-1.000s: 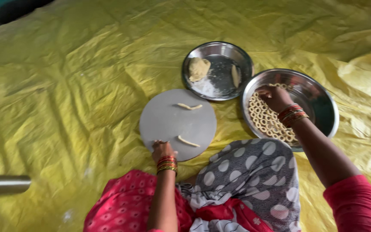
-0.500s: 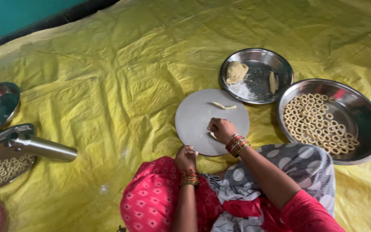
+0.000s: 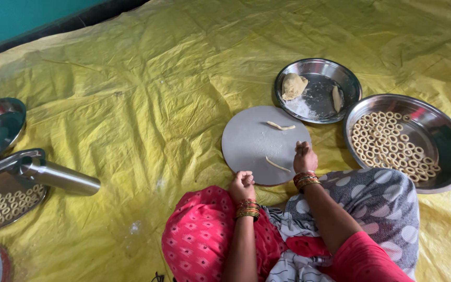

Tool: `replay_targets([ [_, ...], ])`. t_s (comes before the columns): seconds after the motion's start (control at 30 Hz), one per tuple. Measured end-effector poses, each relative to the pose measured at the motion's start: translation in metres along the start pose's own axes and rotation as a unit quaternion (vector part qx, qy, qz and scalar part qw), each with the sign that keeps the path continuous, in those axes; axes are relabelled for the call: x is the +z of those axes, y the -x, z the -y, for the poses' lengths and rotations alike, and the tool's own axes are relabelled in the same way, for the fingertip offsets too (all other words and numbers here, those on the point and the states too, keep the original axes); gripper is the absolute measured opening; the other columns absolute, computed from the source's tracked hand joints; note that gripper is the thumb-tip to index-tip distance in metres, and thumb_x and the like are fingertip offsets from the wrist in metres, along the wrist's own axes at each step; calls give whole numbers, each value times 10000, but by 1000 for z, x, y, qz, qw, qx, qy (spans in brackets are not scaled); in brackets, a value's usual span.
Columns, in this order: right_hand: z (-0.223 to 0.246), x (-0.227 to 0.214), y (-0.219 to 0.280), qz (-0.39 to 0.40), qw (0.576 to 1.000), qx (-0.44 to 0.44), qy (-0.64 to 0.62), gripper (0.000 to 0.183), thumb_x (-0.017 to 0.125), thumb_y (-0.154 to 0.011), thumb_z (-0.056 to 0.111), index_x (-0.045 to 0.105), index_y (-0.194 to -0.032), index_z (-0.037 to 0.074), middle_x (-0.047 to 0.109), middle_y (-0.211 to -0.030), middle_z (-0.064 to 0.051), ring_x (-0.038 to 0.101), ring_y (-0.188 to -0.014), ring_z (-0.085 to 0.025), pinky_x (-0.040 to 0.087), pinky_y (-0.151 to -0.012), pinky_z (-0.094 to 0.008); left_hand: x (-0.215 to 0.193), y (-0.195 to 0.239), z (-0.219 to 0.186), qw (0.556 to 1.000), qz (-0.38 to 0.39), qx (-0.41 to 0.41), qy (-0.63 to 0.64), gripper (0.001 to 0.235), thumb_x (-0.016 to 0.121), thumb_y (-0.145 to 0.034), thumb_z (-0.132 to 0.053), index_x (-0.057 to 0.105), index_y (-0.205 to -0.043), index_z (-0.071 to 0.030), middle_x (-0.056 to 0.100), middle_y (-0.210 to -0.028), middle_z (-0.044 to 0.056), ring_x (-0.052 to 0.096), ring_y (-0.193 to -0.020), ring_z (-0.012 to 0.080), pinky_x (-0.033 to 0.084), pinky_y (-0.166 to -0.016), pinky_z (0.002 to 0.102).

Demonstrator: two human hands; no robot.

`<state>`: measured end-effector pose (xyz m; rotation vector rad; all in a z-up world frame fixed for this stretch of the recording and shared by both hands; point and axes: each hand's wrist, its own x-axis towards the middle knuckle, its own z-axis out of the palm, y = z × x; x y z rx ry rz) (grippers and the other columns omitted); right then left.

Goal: The person sits on a yellow tarp and rolls small pieces of dough into thin ropes on a round board. They then join the ends to form rings and place them into a metal bowl. The process is repeated continuously throughout the clip.

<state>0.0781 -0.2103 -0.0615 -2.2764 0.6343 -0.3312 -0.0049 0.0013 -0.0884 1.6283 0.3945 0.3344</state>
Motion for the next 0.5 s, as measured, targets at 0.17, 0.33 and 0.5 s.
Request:
replay_targets([
  [0.17, 4, 4, 6, -18, 988, 13, -153, 426, 574, -1102, 406, 663, -875, 56, 622, -794, -182, 568, -660, -324, 467, -644, -463, -14, 15, -17, 966, 82, 77, -233, 110, 691, -852, -84, 780, -910, -115, 765, -858, 103, 731, -776, 241, 573, -715, 363],
  [0.33, 12, -27, 15, 12, 810, 150, -566, 402, 604, -1082, 298, 502, -757, 84, 501, -645, -63, 446, -502, -155, 383, -463, -311, -10, 31, -43, 877, 354, 21, -324, 417, 717, -904, -514, 768, -906, -99, 766, -927, 143, 725, -862, 334, 557, -786, 444],
  [0.5, 19, -74, 7, -20, 705, 123, -698, 339, 548, -1076, 233, 488, -781, 78, 597, -724, -77, 491, -559, -138, 433, -506, -261, -13, 44, -57, 821, 403, 36, -403, 569, 713, -905, -641, 759, -903, -74, 738, -906, 166, 717, -867, 338, 541, -794, 454],
])
